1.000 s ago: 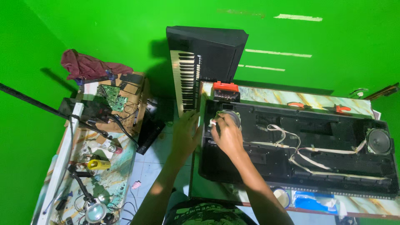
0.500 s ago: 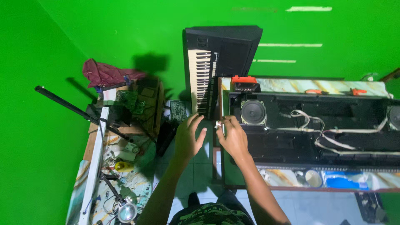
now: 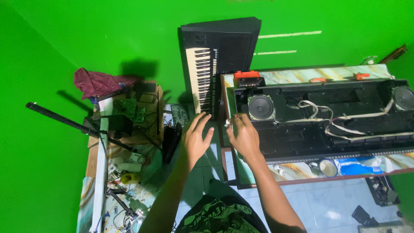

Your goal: The person repairs an electronic keyboard by hand, reaching inside the open casing to handle internal wires and a speaker.

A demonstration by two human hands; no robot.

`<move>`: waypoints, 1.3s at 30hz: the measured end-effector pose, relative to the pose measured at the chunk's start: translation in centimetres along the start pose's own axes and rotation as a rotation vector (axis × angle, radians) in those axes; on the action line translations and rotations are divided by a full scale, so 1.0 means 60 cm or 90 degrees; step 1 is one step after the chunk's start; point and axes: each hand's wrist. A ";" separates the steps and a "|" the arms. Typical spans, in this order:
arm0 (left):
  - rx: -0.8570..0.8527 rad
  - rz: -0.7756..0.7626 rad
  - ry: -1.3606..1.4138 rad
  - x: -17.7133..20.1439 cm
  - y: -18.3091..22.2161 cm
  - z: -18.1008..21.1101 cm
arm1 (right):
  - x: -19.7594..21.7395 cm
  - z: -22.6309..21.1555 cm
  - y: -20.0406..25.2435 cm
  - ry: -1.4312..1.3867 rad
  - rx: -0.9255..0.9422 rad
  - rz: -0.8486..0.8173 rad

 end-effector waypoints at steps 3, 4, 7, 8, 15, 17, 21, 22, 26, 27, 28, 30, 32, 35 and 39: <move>-0.036 0.023 -0.009 0.023 -0.015 -0.024 | -0.015 -0.020 -0.028 -0.005 0.017 0.009; -0.035 0.024 -0.005 0.030 -0.020 -0.032 | -0.021 -0.027 -0.037 -0.005 0.018 0.006; -0.041 0.038 -0.006 0.041 -0.036 -0.053 | -0.037 -0.040 -0.065 -0.008 0.033 0.010; -0.044 0.043 -0.010 0.043 -0.042 -0.061 | -0.043 -0.041 -0.075 -0.009 0.039 0.012; -0.019 -0.029 0.022 -0.011 -0.114 -0.093 | -0.076 0.010 -0.119 -0.014 -0.011 0.023; -0.035 -0.072 -0.002 -0.037 -0.137 -0.101 | -0.085 0.034 -0.126 -0.002 -0.044 0.022; -0.044 -0.145 0.069 -0.100 -0.186 -0.118 | -0.097 0.077 -0.139 -0.004 -0.109 0.022; -0.040 -0.166 0.096 -0.115 -0.197 -0.122 | -0.100 0.086 -0.143 -0.009 -0.121 0.027; -0.027 -0.240 0.142 -0.181 -0.233 -0.140 | -0.104 0.134 -0.162 0.031 -0.194 0.019; -0.031 -0.261 0.152 -0.192 -0.233 -0.143 | -0.104 0.142 -0.157 0.028 -0.197 0.030; -0.035 -0.282 0.163 -0.201 -0.233 -0.144 | -0.102 0.149 -0.151 0.025 -0.199 0.040; -0.066 -0.303 0.182 -0.222 -0.265 -0.150 | -0.098 0.163 -0.169 0.024 -0.221 0.054; -0.084 -0.321 0.199 -0.234 -0.268 -0.149 | -0.094 0.166 -0.159 0.015 -0.277 0.027; -0.100 -0.357 0.239 -0.257 -0.274 -0.148 | -0.084 0.175 -0.147 0.055 -0.264 0.077; -0.144 -0.428 0.266 -0.294 -0.277 -0.146 | -0.077 0.185 -0.115 0.052 -0.350 0.050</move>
Point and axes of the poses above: each hand's wrist, its own y-axis away from the middle knuckle, its own x-axis out of the back of the hand, z = x × y, and after that the axes turned 9 degrees about y, right-handed
